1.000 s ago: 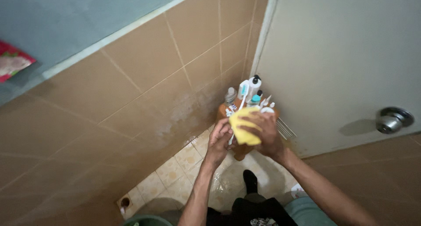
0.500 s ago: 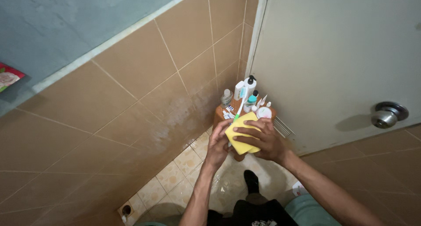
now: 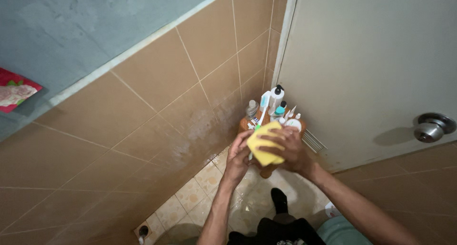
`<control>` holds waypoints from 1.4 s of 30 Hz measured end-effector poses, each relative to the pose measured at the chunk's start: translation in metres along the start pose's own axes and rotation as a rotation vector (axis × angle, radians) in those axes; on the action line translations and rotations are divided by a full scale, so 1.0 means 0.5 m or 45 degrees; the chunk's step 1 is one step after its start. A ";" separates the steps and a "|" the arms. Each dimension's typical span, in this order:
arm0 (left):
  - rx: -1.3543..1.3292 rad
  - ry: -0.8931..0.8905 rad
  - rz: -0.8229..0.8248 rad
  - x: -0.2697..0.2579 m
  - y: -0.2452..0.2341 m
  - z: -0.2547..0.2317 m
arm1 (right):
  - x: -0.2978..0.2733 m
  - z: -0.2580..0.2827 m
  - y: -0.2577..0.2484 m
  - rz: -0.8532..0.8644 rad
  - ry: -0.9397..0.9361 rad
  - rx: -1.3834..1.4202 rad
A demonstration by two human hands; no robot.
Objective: The person wipes a black wire wall-mounted rack with a yellow sponge, then places a small red sachet into the rack. They then pick up a toothbrush and wipe it with the same yellow sponge. The person is standing in a tiled bathroom.
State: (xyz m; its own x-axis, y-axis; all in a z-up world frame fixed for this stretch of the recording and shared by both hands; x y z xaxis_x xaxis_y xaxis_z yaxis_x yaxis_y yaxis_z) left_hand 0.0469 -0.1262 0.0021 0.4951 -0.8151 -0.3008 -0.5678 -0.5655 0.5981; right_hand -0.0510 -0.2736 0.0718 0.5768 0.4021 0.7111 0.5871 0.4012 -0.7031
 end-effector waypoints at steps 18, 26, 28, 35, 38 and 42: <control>0.040 0.027 0.129 0.010 0.018 -0.003 | -0.023 -0.017 -0.015 -0.116 0.214 -0.121; 0.050 0.093 0.023 0.015 -0.002 0.007 | -0.021 0.008 0.009 -0.001 -0.035 -0.027; 0.010 0.088 0.030 0.017 -0.018 0.016 | -0.010 -0.019 0.004 0.000 0.053 -0.044; 0.001 0.086 -0.061 -0.005 -0.012 -0.004 | 0.003 -0.009 0.016 -0.035 0.007 0.049; -0.018 0.201 0.051 -0.022 0.001 -0.020 | 0.004 0.010 0.031 -0.031 -0.136 0.042; -0.001 0.149 -0.065 -0.015 -0.030 -0.004 | 0.014 -0.023 0.025 -0.088 -0.006 0.088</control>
State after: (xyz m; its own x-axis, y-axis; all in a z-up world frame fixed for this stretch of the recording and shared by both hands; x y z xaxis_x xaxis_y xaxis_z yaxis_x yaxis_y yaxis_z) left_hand 0.0531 -0.1114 -0.0035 0.5967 -0.7652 -0.2417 -0.5394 -0.6054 0.5853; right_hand -0.0332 -0.2752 0.0683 0.5334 0.3753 0.7581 0.5847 0.4840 -0.6510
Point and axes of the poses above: each hand's wrist, its own x-axis towards the middle knuckle, its own y-axis out of the palm, z = x × y, the point moved 4 cm from there along x, towards the middle knuckle, and after that the axes turned 14 degrees about -y, right-handed, at the moved point
